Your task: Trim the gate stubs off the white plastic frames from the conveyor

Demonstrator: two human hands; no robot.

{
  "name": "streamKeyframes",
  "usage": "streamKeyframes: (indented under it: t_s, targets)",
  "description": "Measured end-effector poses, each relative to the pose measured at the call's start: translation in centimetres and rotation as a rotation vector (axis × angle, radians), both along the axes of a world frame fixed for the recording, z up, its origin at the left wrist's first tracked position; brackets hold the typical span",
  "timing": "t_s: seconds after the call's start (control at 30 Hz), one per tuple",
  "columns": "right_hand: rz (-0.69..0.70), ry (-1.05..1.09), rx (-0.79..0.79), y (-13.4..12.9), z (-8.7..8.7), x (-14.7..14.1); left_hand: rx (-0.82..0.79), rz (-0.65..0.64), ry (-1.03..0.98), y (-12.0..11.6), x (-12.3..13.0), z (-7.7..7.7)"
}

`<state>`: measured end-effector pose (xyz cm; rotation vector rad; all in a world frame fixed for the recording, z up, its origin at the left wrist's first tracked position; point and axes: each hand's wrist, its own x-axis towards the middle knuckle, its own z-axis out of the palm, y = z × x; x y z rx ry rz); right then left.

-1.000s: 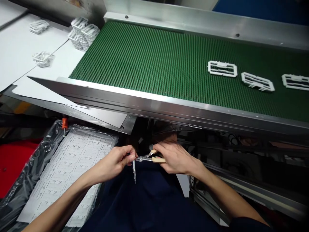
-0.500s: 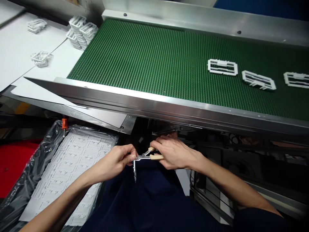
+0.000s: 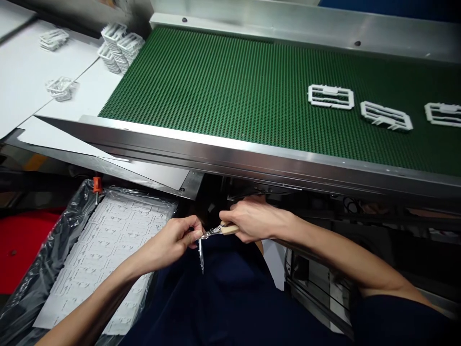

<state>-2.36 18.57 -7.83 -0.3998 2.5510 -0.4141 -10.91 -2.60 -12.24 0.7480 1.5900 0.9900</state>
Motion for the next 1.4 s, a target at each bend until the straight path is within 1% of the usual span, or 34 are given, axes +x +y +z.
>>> streamKeyframes:
  t_s: [0.07, 0.17, 0.3, 0.37, 0.43, 0.5, 0.57, 0.63, 0.73, 1.03, 1.23, 1.4]
  targets:
    - [-0.065, -0.019, -0.013, 0.3, -0.7, 0.5, 0.002, 0.042, -0.031, -0.2, 0.0, -0.3]
    - [-0.215, -0.024, -0.032, 1.0, -1.9, 1.6, 0.025, 0.158, -0.086, -0.5, 0.5, -0.9]
    - [-0.421, -0.033, -0.040, 1.3, -3.2, 3.4, 0.070, 0.257, -0.177, -0.5, 2.6, -2.2]
    - [-0.520, -0.036, -0.060, 1.2, -3.7, 4.2, 0.070, 0.331, -0.303, -0.3, 3.7, -3.1]
    - [-0.613, -0.016, -0.094, 0.8, -4.1, 4.7, 0.066, 0.470, -0.482, 0.0, 4.3, -3.8]
    - [-0.664, 0.026, -0.126, 0.4, -4.5, 5.1, 0.083, 0.613, -0.680, 0.4, 4.4, -4.1]
    - [-0.659, 0.071, -0.137, 0.1, -4.7, 5.2, 0.130, 0.686, -0.842, 0.8, 4.1, -4.0]
    - [-0.626, 0.105, -0.115, -0.1, -4.9, 5.2, 0.167, 0.684, -0.937, 1.2, 3.8, -3.6]
    - [-0.570, 0.141, -0.078, -0.2, -4.8, 5.0, 0.173, 0.653, -0.991, 1.5, 3.7, -3.1]
    - [-0.429, 0.139, -0.041, 0.5, -3.6, 4.6, 0.143, 0.616, -0.970, 1.6, 4.2, -2.5]
    - [-0.369, 0.152, -0.029, 1.0, -3.5, 4.5, 0.111, 0.611, -0.960, 1.9, 4.3, -2.3]
    - [-0.364, 0.154, -0.033, 1.1, -3.5, 4.7, 0.098, 0.617, -0.948, 1.7, 4.3, -2.4]
